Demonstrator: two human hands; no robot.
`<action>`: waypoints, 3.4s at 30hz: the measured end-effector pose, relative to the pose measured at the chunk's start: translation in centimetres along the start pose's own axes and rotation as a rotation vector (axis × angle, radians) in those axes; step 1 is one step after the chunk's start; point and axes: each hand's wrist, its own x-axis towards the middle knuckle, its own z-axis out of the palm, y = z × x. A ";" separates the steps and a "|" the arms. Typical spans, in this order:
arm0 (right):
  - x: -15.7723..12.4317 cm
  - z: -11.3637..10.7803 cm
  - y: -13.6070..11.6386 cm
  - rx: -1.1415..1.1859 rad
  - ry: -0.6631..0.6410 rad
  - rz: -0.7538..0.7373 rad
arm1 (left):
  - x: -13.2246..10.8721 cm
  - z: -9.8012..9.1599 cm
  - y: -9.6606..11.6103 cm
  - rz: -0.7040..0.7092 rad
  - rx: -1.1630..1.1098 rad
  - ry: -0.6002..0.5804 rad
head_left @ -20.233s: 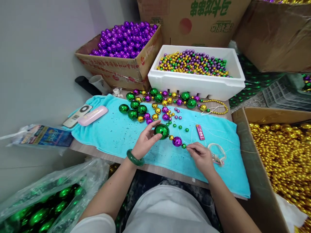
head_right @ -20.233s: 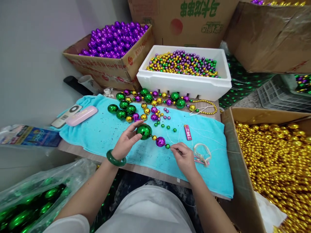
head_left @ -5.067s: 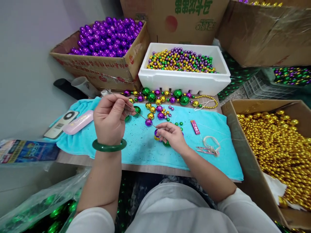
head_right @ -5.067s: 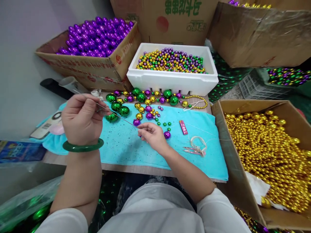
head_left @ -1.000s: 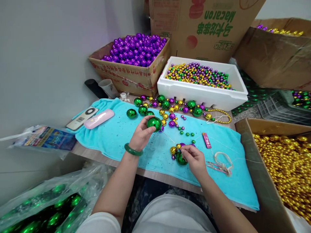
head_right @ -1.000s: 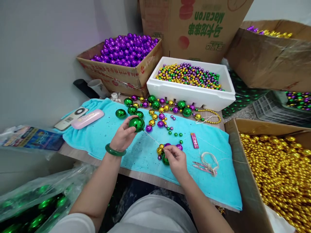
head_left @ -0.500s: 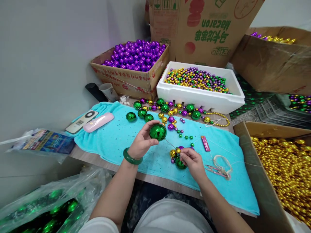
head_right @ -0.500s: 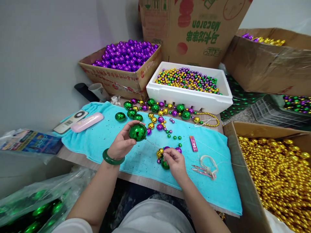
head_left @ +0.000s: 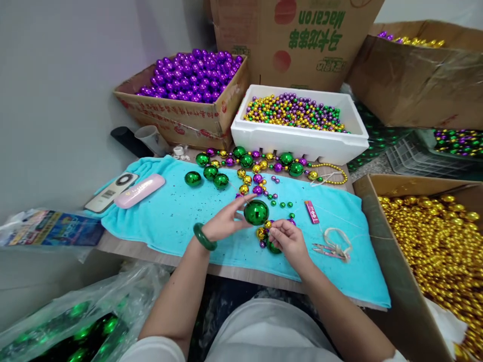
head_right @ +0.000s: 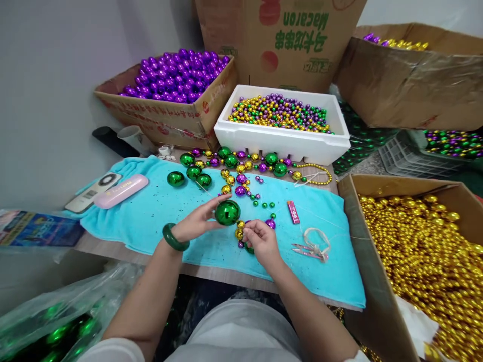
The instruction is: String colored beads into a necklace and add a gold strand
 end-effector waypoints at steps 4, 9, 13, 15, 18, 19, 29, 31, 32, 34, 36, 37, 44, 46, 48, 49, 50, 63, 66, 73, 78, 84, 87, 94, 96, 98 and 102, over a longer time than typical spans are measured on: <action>-0.6 0.5 0.3 0.021 -0.068 0.007 | 3.1 -1.5 -1.5 0.092 0.277 0.339; -1.1 1.5 0.8 0.030 -0.125 -0.029 | 7.3 0.9 -3.4 0.271 0.600 0.244; -1.0 1.3 0.7 0.033 -0.081 -0.061 | 10.2 3.7 -4.3 0.352 0.824 0.044; -1.0 1.0 0.5 0.050 -0.056 -0.062 | 11.9 4.5 -4.5 0.363 0.914 0.031; -0.9 0.6 0.1 0.077 -0.039 -0.064 | 14.5 5.0 -4.6 0.322 1.045 0.065; -0.9 0.5 0.0 0.079 -0.035 -0.066 | 15.3 5.0 -4.6 0.297 1.081 0.069; -0.5 -1.0 -0.5 0.051 0.022 -0.072 | 16.2 4.2 -3.3 0.263 0.983 0.158; -0.4 -1.4 -0.5 0.060 0.051 -0.073 | 14.5 3.3 -2.3 0.243 0.597 0.243; -0.3 -1.5 -0.5 0.064 0.068 -0.073 | 13.4 2.8 -1.7 0.205 0.336 0.279; -0.1 -1.9 -0.5 0.069 0.102 -0.074 | 10.9 1.8 -0.6 0.086 -0.149 0.292; 0.1 -2.1 -0.5 0.073 0.123 -0.072 | 8.4 0.9 0.4 0.006 -0.466 0.268; 0.1 -2.1 -0.5 0.072 0.127 -0.068 | 7.3 0.5 0.7 -0.008 -0.560 0.266; -0.1 -1.2 -0.6 0.026 0.093 -0.042 | 3.8 -1.0 1.3 0.023 -0.755 0.350; -0.3 -0.9 -0.6 0.017 0.087 -0.040 | 3.5 -1.2 1.3 0.035 -0.763 0.367; -0.4 -0.8 -0.6 0.008 0.089 -0.039 | 3.4 -1.4 1.4 0.048 -0.764 0.377; -0.4 -0.7 -0.6 0.006 0.092 -0.037 | 3.3 -1.4 1.4 0.056 -0.760 0.382; -0.5 -0.6 -0.7 0.006 0.096 -0.035 | 3.3 -1.5 1.3 0.064 -0.752 0.388; -0.3 1.0 -0.8 0.009 0.067 0.039 | 1.5 -0.3 1.5 0.218 -0.474 0.461; 0.4 1.8 -0.2 -0.010 0.040 0.049 | 1.3 0.1 1.6 0.118 -0.428 0.435; 2.8 1.7 -0.8 -0.302 0.021 -0.220 | 0.6 -1.4 4.0 0.269 -0.102 0.452; 4.2 4.0 -4.8 -0.336 -0.108 -0.423 | 0.0 -1.5 6.7 0.371 0.018 0.450; 5.5 7.9 -8.0 -0.417 -0.319 -0.489 | -0.8 -1.6 9.7 0.464 0.011 0.453; 5.5 8.6 -8.9 -0.507 -0.323 -0.559 | -1.4 -2.0 10.3 0.500 -0.036 0.491; 6.4 9.3 -9.1 -0.765 -0.320 -0.655 | -2.2 -3.1 11.0 0.592 -0.093 0.541; 6.9 9.2 -8.6 -0.808 -0.324 -0.619 | -2.2 -3.8 11.2 0.608 -0.108 0.567; 7.3 9.2 -8.2 -0.796 -0.299 -0.583 | -2.1 -4.4 10.8 0.576 -0.115 0.586; 7.5 9.5 -7.9 -0.700 -0.242 -0.550 | -1.7 -4.5 7.9 0.453 -0.087 0.586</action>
